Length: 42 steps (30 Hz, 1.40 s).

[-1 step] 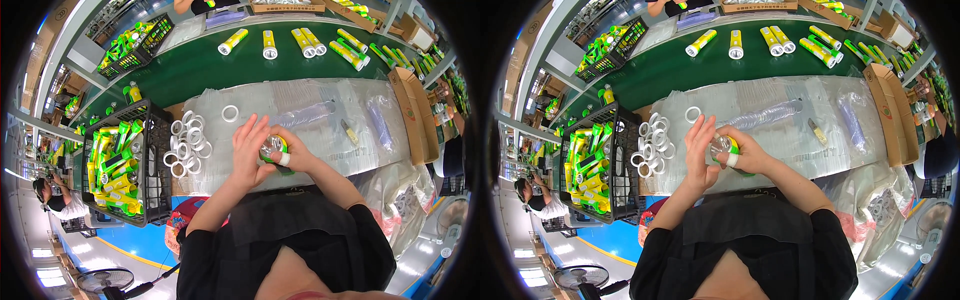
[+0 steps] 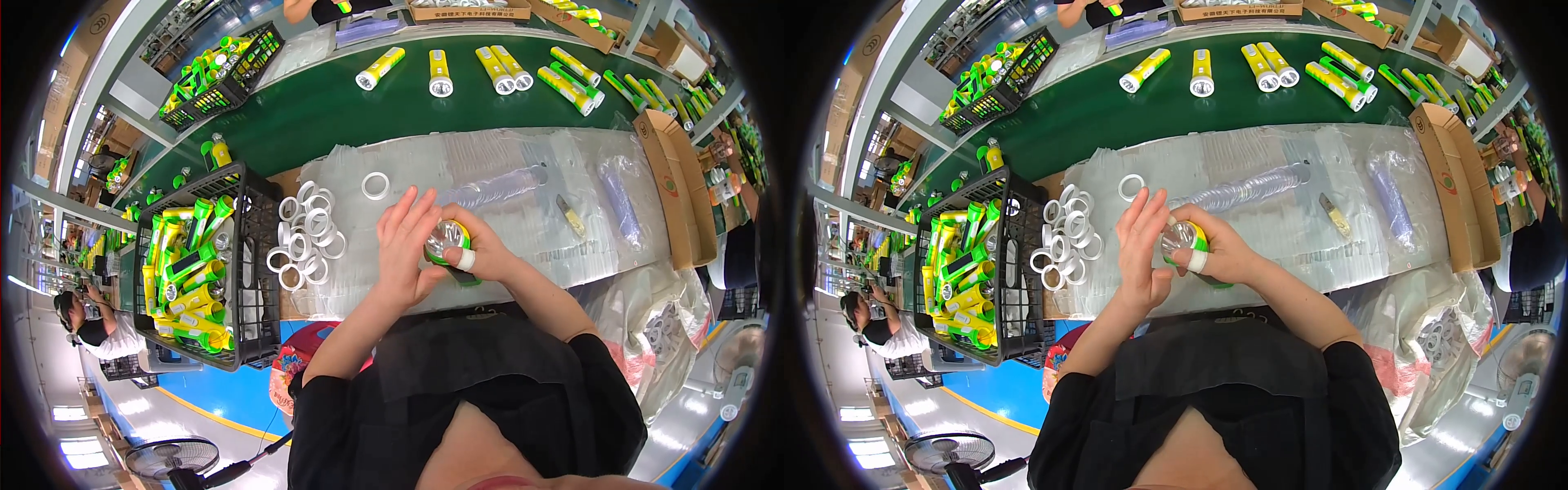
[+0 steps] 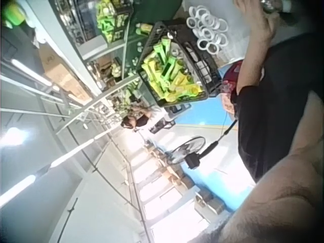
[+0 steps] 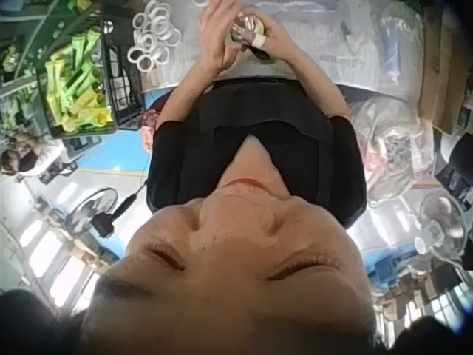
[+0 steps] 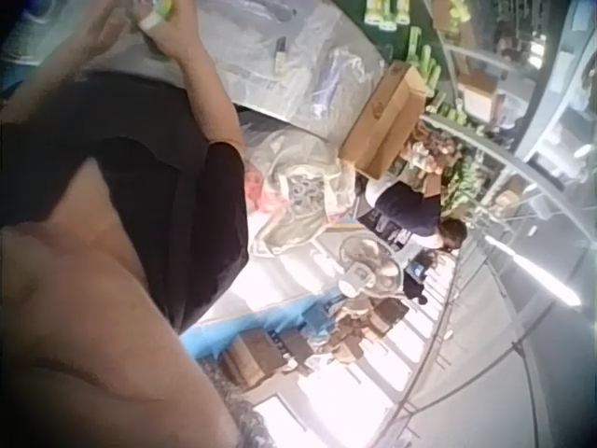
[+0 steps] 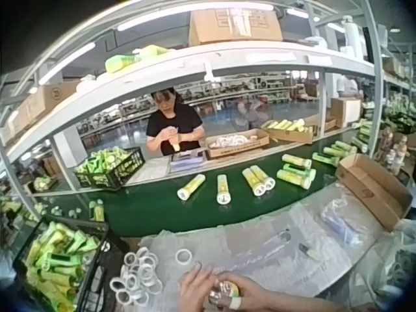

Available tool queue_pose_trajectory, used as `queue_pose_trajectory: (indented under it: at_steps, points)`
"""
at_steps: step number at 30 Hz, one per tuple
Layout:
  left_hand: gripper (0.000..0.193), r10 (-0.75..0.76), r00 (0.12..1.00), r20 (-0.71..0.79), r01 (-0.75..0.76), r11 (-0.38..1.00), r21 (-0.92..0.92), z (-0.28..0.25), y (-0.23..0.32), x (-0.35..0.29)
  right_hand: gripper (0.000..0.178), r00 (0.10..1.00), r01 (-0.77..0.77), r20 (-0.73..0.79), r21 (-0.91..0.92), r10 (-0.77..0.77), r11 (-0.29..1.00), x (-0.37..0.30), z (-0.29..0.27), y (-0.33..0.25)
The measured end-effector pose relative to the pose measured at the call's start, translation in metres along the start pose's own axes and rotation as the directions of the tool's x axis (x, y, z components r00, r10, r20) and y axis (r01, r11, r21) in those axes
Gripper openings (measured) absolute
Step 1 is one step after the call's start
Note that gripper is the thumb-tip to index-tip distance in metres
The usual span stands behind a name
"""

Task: Assembling flashlights by inserting reflectors and securing lens caps on an assembly line.

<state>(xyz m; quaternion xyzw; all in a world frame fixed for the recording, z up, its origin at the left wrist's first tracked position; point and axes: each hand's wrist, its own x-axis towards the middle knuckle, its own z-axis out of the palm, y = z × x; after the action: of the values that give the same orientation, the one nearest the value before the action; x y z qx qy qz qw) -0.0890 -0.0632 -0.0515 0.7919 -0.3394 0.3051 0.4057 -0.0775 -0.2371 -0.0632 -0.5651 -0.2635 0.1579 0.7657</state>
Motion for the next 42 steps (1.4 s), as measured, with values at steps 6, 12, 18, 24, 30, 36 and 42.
queue_pose_trajectory:
  at_steps: [6, 12, 18, 24, 30, 36, 42]
  points:
    - [0.041, 0.006, 0.998, 0.064, -0.008, 0.999, 0.032, -0.002, 0.002, -0.001, 0.045, 0.999, -0.031, 0.024, 0.087, 0.029, 0.996, 0.0, -0.003, 0.002]
    - [0.041, -0.079, 0.995, 0.054, 0.084, 0.992, -0.099, 0.004, 0.003, -0.001, 0.048, 1.0, -0.017, 0.022, 0.137, 0.014, 0.99, 0.002, -0.004, 0.002]
    - [0.052, -0.507, 0.836, 0.212, 0.504, 0.553, -0.664, 0.001, 0.01, 0.006, 0.048, 0.998, -0.028, 0.053, 0.141, 0.021, 0.99, -0.004, -0.005, 0.002]
    - [0.059, -0.525, 0.658, 0.539, 0.658, 0.053, -0.751, -0.002, 0.015, 0.013, 0.052, 0.996, -0.01, 0.093, 0.111, -0.001, 0.994, -0.006, -0.007, 0.005]
    - [0.074, -0.475, 0.564, 0.676, 0.653, -0.244, -0.717, -0.001, 0.01, 0.01, 0.059, 0.99, 0.008, 0.141, 0.131, -0.027, 0.991, -0.009, -0.008, 0.011]
    - [0.071, -0.486, 0.554, 0.676, 0.686, -0.194, -0.702, -0.009, 0.014, 0.01, 0.058, 0.985, -0.02, 0.17, 0.131, -0.003, 0.991, -0.008, -0.006, 0.004]
    - [0.07, -0.512, 0.558, 0.653, 0.714, -0.104, -0.692, -0.011, 0.014, 0.009, 0.055, 0.985, -0.038, 0.17, 0.134, 0.015, 0.99, -0.007, -0.007, 0.002]
